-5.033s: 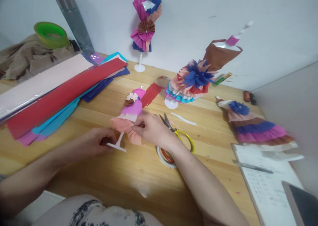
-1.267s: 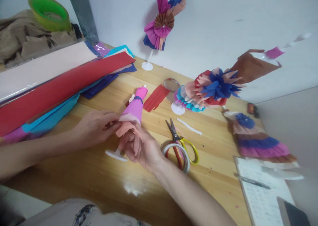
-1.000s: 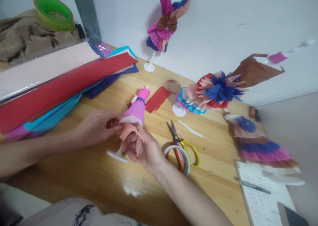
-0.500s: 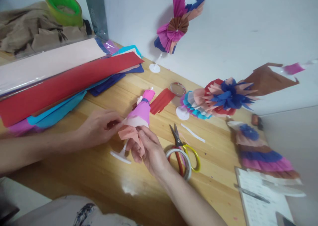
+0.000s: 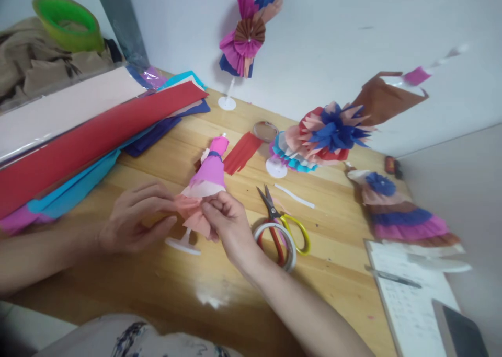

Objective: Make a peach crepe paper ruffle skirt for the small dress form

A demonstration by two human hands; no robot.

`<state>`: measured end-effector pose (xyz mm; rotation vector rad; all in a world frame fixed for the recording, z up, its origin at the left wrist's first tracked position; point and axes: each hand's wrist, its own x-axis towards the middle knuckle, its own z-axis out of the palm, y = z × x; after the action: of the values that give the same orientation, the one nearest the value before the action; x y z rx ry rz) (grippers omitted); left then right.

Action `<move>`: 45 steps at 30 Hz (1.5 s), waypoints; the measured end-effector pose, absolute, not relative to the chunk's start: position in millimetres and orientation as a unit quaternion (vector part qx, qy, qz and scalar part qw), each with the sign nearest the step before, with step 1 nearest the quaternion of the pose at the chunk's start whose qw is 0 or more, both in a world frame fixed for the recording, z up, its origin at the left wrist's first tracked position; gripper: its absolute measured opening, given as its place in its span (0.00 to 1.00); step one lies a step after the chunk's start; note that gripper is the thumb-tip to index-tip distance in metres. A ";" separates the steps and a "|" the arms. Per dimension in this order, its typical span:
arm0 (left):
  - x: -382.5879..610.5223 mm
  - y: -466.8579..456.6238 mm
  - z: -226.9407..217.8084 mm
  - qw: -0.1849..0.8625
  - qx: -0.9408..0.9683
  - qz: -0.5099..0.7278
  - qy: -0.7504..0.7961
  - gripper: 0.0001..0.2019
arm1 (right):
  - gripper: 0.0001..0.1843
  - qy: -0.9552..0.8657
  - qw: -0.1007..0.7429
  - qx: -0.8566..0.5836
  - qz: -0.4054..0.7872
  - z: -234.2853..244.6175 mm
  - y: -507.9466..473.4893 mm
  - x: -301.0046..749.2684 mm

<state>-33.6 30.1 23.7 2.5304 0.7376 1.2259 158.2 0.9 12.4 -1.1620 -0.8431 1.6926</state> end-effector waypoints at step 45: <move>-14.8 35.6 10.5 -0.011 0.883 0.364 0.296 0.06 | 0.06 -0.730 0.368 -0.567 0.102 7.7 8.1 174.5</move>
<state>-14.8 35.6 10.5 2.7944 0.9379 1.1502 174.5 8.1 7.7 -1.4548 -1.8750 0.2624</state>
